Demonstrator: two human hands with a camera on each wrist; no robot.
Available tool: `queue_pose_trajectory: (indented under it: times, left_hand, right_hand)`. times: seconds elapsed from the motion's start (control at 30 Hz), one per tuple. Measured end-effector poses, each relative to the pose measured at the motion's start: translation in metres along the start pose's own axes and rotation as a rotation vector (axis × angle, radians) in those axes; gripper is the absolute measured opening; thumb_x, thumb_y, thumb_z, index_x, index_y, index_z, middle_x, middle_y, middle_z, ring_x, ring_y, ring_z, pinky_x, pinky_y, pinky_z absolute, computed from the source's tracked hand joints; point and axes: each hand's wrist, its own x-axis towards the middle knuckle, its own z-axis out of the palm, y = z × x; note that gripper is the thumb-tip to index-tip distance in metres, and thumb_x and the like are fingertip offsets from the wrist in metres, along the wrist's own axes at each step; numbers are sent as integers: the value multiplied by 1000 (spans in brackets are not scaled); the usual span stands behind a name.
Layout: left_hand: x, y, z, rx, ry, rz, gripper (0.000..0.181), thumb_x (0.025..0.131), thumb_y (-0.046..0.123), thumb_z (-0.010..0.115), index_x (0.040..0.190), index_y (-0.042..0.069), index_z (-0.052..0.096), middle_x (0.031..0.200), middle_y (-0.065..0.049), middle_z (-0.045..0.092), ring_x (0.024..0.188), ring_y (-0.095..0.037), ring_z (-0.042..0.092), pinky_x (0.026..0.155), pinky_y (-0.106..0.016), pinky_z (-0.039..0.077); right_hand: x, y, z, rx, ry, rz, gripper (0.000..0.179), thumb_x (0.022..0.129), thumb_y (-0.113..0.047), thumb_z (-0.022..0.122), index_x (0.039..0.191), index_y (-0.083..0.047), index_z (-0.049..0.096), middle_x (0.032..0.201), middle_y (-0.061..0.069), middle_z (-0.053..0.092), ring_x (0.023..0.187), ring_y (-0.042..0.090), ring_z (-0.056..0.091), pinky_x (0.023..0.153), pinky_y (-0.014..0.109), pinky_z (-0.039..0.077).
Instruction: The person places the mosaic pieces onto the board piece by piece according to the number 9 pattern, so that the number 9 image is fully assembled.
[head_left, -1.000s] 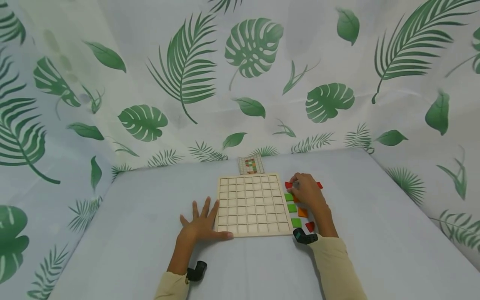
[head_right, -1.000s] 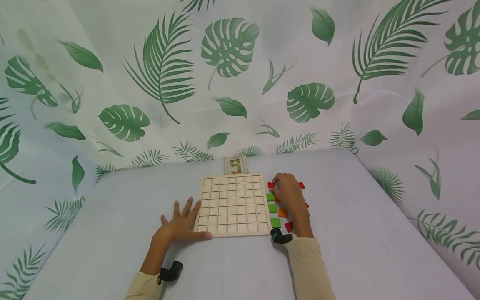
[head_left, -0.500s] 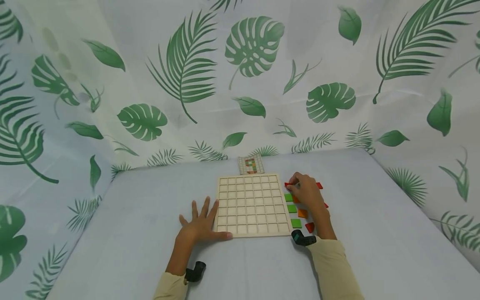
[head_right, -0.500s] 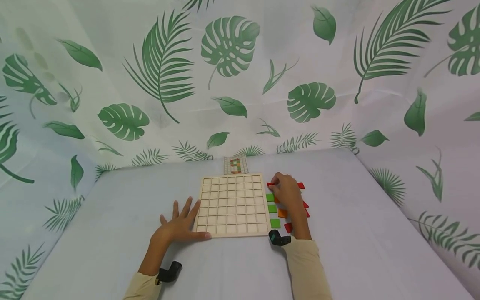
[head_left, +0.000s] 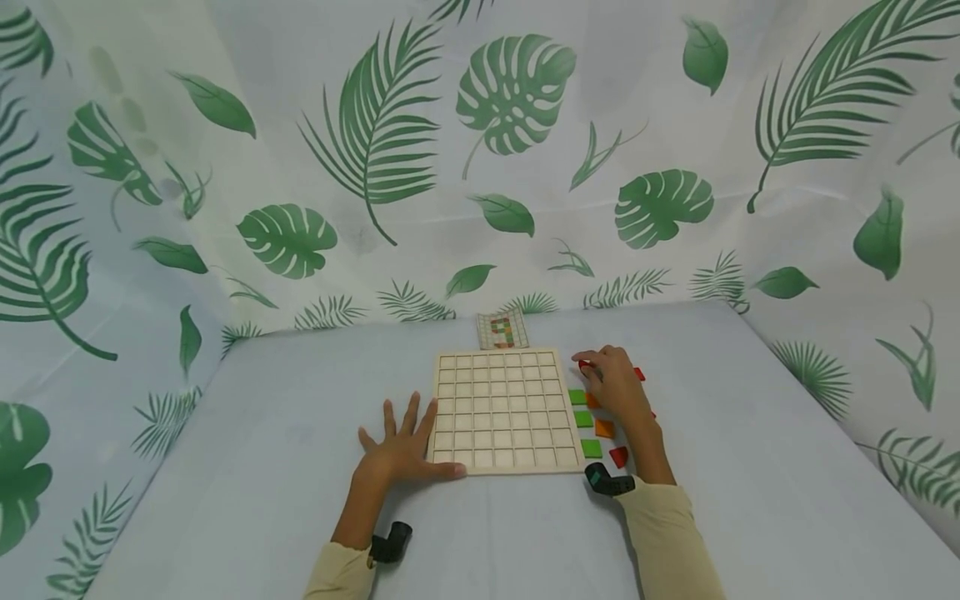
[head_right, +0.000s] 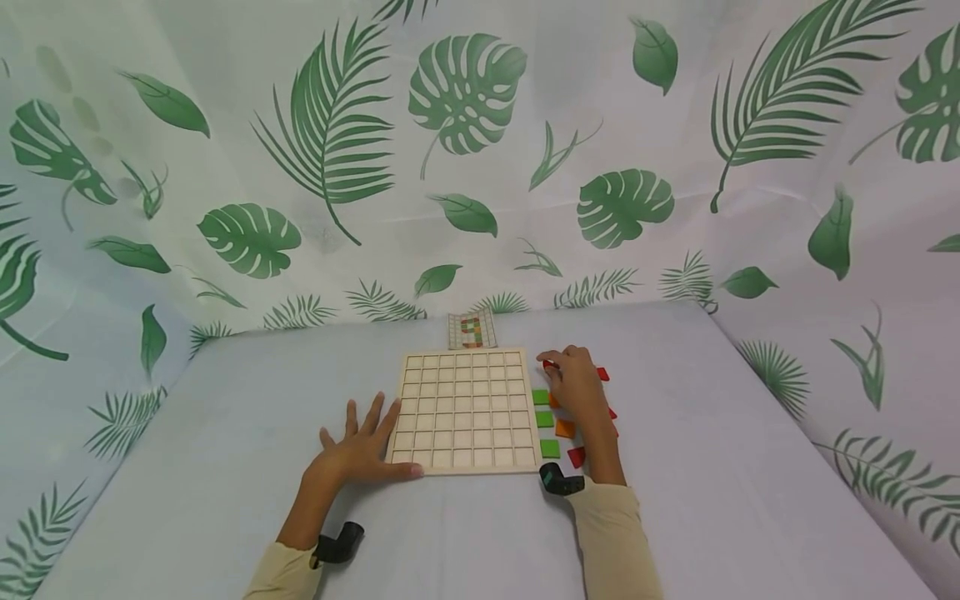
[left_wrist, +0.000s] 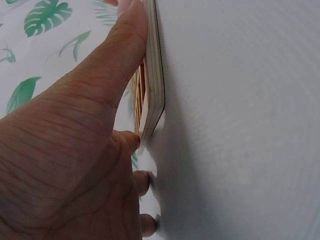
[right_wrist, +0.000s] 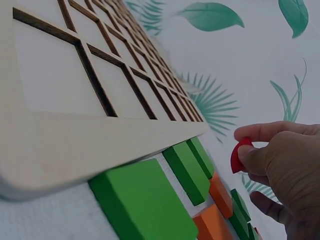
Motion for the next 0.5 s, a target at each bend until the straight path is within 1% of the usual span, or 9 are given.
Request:
queue_pose_trajectory:
  times: [0.13, 0.2, 0.37, 0.5]
  left_hand:
    - [-1, 1, -1, -7, -3, 0, 115, 74, 73, 67, 159, 19, 11, 166, -14, 0, 147, -52, -9, 101, -83, 5]
    - [-1, 2, -2, -7, -5, 0, 114, 74, 73, 67, 159, 19, 11, 166, -14, -1, 147, -52, -9, 101, -83, 5]
    - [-1, 2, -2, -7, -6, -2, 114, 75, 73, 66, 159, 19, 11, 166, -14, -1, 147, -51, -10, 101, -83, 5]
    - [0, 1, -1, -3, -5, -4, 115, 74, 74, 66, 159, 20, 11, 166, -13, -1, 147, -51, -10, 101, -83, 5]
  right_hand:
    - [-1, -2, -2, 22, 3, 2, 21, 93, -4, 63, 112, -8, 72, 92, 14, 63, 83, 27, 53, 76, 39, 47]
    - [-2, -4, -3, 42, -8, 20, 20, 94, -5, 64, 112, -8, 72, 94, 13, 65, 83, 26, 55, 79, 41, 51]
    - [-3, -6, -3, 129, -43, 71, 25, 93, -8, 66, 117, -4, 69, 102, 17, 67, 92, 30, 63, 87, 46, 54]
    - [-4, -7, -4, 183, -70, 105, 32, 92, -9, 67, 123, -1, 66, 108, 20, 68, 96, 33, 67, 87, 47, 56]
